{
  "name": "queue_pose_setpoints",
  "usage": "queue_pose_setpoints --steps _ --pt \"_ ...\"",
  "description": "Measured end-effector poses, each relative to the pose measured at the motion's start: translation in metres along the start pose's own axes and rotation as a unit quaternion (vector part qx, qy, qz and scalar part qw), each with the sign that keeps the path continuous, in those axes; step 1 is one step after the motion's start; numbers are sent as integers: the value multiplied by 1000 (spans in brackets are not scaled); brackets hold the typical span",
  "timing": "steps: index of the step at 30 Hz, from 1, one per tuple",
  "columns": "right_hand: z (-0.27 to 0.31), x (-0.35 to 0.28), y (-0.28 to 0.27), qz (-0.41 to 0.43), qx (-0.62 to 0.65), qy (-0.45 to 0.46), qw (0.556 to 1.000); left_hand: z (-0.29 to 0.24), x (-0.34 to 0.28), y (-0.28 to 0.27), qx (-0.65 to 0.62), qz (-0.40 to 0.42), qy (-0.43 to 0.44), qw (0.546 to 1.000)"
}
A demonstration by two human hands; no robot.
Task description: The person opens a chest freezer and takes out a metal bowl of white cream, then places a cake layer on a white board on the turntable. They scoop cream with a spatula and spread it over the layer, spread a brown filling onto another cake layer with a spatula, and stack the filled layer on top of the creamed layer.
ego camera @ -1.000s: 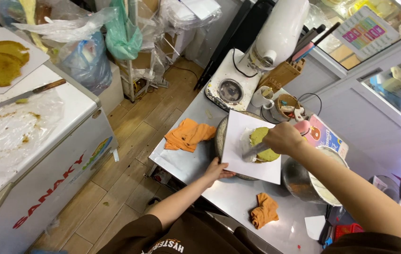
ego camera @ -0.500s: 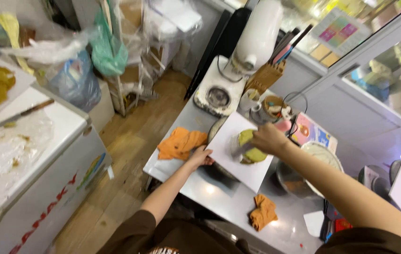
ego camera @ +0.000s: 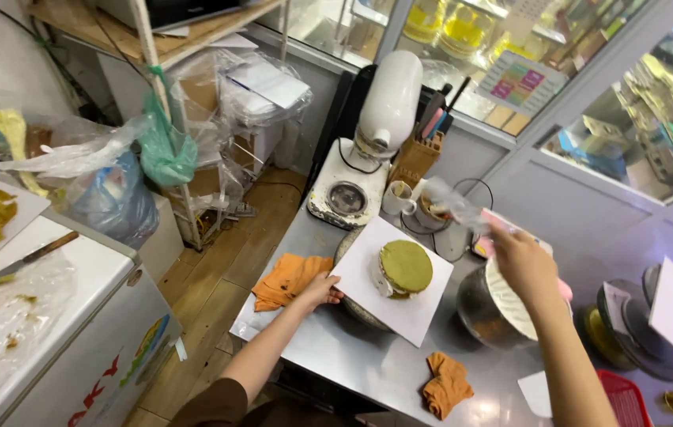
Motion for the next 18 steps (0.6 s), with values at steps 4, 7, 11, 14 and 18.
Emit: queue_pose_setpoints --steps 4,7,11,14,18 --pt "-40 -91 43 -22 66 241 968 -11 -15 6 -7 16 -7 1000" --pt "-55 -156 112 -4 79 354 932 -16 -37 16 -24 37 -35 998" --pt "-54 -215 186 -7 52 455 889 -16 -59 29 -55 70 -76 993" --pt "-39 -234 205 -23 60 483 873 -5 -64 40 -71 88 -105 988" --pt "-7 -262 168 70 46 498 863 3 -75 45 -87 81 -123 985"
Point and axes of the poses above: each hand's wrist, its own x-axis towards the middle knuckle, its own y-axis out of the palm, z = x × y, the point moved 3 cm from there along x, towards the middle knuckle, and after that the axes turned 10 degrees about -x, right-handed, at the moved point
